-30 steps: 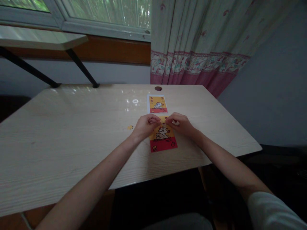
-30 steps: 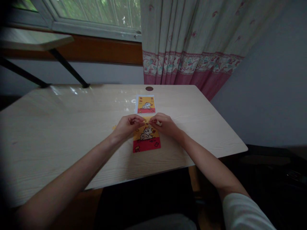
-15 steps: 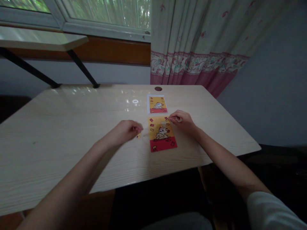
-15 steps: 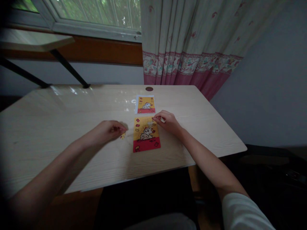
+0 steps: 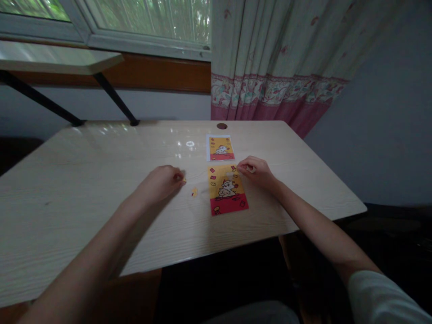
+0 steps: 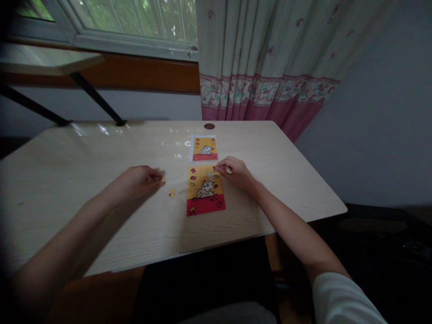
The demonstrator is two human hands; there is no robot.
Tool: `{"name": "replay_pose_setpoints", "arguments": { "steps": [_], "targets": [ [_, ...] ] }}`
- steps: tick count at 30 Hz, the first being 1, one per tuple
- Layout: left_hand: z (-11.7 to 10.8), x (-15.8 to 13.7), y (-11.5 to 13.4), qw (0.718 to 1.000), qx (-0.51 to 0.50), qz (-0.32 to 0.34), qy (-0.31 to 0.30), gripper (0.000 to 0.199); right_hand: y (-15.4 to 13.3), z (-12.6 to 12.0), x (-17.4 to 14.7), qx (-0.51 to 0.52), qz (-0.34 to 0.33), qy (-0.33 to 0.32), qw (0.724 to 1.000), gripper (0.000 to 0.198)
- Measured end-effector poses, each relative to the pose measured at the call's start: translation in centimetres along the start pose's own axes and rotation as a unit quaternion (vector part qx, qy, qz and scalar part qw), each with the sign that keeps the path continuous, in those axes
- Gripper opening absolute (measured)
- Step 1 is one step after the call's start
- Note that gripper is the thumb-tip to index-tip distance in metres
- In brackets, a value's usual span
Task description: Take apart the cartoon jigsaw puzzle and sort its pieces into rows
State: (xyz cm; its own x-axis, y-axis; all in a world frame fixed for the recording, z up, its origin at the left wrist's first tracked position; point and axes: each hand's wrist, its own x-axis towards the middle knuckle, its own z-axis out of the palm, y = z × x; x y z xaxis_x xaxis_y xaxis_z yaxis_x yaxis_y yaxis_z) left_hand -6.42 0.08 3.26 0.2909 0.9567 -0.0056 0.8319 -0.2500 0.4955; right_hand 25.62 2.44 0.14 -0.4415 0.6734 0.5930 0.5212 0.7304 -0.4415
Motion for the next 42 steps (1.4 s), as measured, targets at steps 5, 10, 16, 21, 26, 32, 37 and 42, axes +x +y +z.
{"name": "replay_pose_setpoints", "arguments": {
  "steps": [5,10,16,21,26,32,37,42],
  "targets": [
    [0.4,0.8,0.1,0.996,0.073,0.035,-0.026,0.013,-0.1,0.0,0.0,0.0,0.005,-0.001,1.0,0.017],
    [0.1,1.5,0.0,0.995,0.055,0.042,-0.076,0.009,-0.1,-0.1,0.0,-0.002,0.01,-0.006,1.0,0.015],
    [0.2,0.7,-0.3,0.998,-0.002,0.047,-0.04,0.009,-0.1,-0.1,0.0,0.002,0.006,-0.009,1.0,0.015],
    [0.1,1.7,2.4,0.984,-0.17,0.043,-0.025,0.011,-0.1,0.3,-0.1,0.01,-0.003,-0.003,1.0,0.014],
    [1.6,3.9,7.3,0.923,-0.38,0.028,-0.052,0.012,-0.8,0.6,-0.1,0.033,-0.013,0.002,0.999,0.015],
    [4.6,4.6,8.8,0.879,-0.473,-0.039,-0.037,0.02,-1.5,0.7,0.0,0.022,-0.028,0.024,0.999,0.015],
    [5.4,3.9,8.8,0.86,-0.507,-0.061,-0.016,0.019,-1.7,1.0,0.0,0.017,-0.023,0.016,0.999,0.011],
    [5.4,3.6,8.9,0.846,-0.528,-0.071,0.006,0.016,-1.9,1.0,-0.1,0.027,-0.026,0.017,0.999,0.01]
  ]
}}
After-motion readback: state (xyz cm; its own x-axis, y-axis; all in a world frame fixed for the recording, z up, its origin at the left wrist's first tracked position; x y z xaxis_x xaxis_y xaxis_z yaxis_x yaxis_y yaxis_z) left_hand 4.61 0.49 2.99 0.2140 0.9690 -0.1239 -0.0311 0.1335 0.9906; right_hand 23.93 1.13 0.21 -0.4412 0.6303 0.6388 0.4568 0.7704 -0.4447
